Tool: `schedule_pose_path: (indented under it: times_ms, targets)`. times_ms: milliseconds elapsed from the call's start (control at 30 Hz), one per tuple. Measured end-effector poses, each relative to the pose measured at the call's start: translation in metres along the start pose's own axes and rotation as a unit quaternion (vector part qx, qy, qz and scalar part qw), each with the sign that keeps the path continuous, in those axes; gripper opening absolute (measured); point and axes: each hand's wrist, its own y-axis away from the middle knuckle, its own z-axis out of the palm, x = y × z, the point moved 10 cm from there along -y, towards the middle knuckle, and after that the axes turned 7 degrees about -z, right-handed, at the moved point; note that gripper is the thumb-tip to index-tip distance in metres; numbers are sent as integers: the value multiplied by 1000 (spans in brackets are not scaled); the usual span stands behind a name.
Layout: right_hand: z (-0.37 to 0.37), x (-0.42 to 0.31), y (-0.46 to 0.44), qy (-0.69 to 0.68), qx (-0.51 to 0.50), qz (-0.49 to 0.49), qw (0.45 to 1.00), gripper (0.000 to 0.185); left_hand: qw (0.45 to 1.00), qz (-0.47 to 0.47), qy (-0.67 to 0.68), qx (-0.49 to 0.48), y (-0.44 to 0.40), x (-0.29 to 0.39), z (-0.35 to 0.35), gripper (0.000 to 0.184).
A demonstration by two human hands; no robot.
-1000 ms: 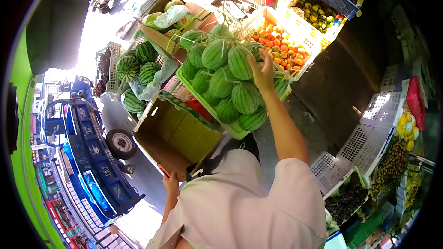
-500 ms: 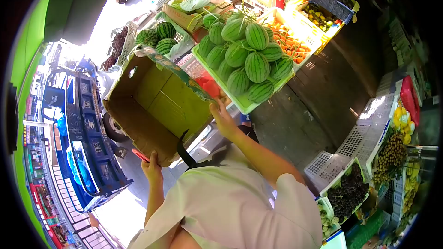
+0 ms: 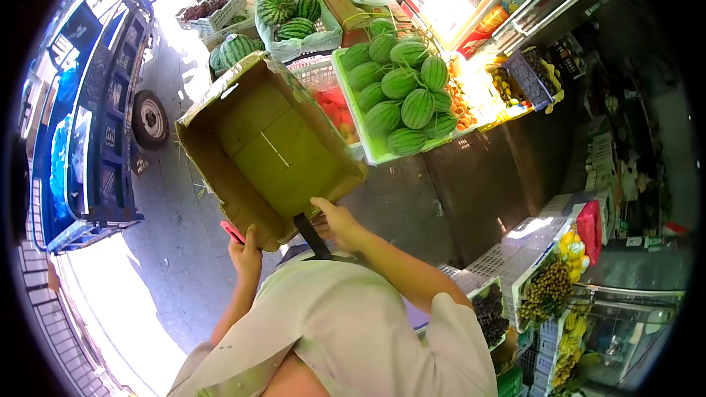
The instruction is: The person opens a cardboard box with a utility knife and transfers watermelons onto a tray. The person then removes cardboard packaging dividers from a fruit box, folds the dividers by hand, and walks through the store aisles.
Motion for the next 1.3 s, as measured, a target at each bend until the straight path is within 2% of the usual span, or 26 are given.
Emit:
schedule_pose_path:
  times_ms: [33, 133, 200, 267, 300, 333, 400, 467, 500, 533, 600, 633, 667, 700, 733, 800, 833, 867, 933, 1000, 1033, 1067, 1133, 1200, 1267, 1300]
  targets:
    - [2, 6, 2, 19, 0, 8, 1000, 61, 998, 57, -23, 32, 13, 7, -11, 25]
    - [19, 40, 5, 100, -24, 66, 993, 60, 997, -22, -44, 67, 40, -34, -41, 26]
    - [33, 37, 5, 263, -3, -123, 957, 58, 994, -27, -31, 105, 65, -52, -46, 24]
    - [36, 30, 11, 342, -9, -210, 916, 59, 988, -50, -56, 132, 92, -63, -49, 22]
    - [25, 66, 6, 313, -36, -18, 949, 62, 986, -57, -52, 147, 107, -69, -48, 22]
    - [17, 105, 16, 279, -65, 178, 942, 69, 984, -48, -49, 164, 123, -72, -45, 23]
    - [-2, 142, 9, 275, -114, 205, 932, 66, 977, -45, -42, 204, 153, -81, -45, 26]
    - [-11, 166, 22, 181, -119, 229, 949, 61, 964, -68, -86, 240, 189, -100, -46, 29]
    - [-10, 161, 44, 201, -93, 261, 939, 60, 956, -75, -113, 259, 204, -114, -50, 31]
    - [-15, 172, 53, 226, -118, 284, 924, 60, 944, -86, -107, 299, 228, -117, -57, 31]
    - [-25, 202, 68, 168, -123, 313, 926, 52, 941, -145, -135, 273, 267, -128, -52, 33]
    - [-37, 217, 67, 199, -131, 285, 928, 48, 926, -154, -125, 321, 291, -134, -57, 33]
    - [-54, 237, 63, 226, -142, 256, 929, 44, 937, -125, -78, 316, 304, -141, -49, 31]
    - [-74, 262, 60, 223, -142, 273, 925, 42, 946, -92, -33, 309, 321, -149, -45, 31]
    - [-88, 278, 59, 219, -137, 287, 923, 40, 932, -97, -23, 349, 345, -161, -52, 31]
    - [-80, 274, 80, 233, -108, 276, 926, 39, 930, -240, -5, 277, 382, -208, -43, 38]
    - [-80, 280, 78, 236, -127, 284, 921, 39, 918, -232, 51, 317, 405, -215, -46, 46]
    - [-69, 287, 85, 215, -214, 309, 901, 39, 897, -262, 83, 345, 430, -225, -49, 44]
    - [-62, 294, 83, 228, -165, 294, 914, 37, 874, -215, 33, 435, 475, -290, -65, 42]
    - [-57, 300, 73, 254, -168, 296, 905, 36, 838, -239, 85, 483, 519, -325, -66, 40]
    - [-55, 304, 68, 271, -183, 291, 899, 38, 809, -285, 99, 505, 538, -368, -65, 38]
    - [-57, 308, 56, 293, -188, 295, 890, 40, 786, -273, 97, 545, 553, -407, -63, 27]
    - [-72, 309, 40, 334, -150, 290, 884, 41, 744, -283, 107, 596, 586, -435, -66, 27]
    - [-89, 323, 19, 346, -95, 315, 879, 42, 727, -359, 180, 557, 602, -478, -64, 30]
    - [-85, 321, 10, 426, -85, 247, 866, 37, 730, -370, 191, 541, 606, -510, -79, 31]
    - [-71, 317, 8, 522, -105, 172, 829, 34, 729, -367, 165, 554, 606, -517, -95, 32]
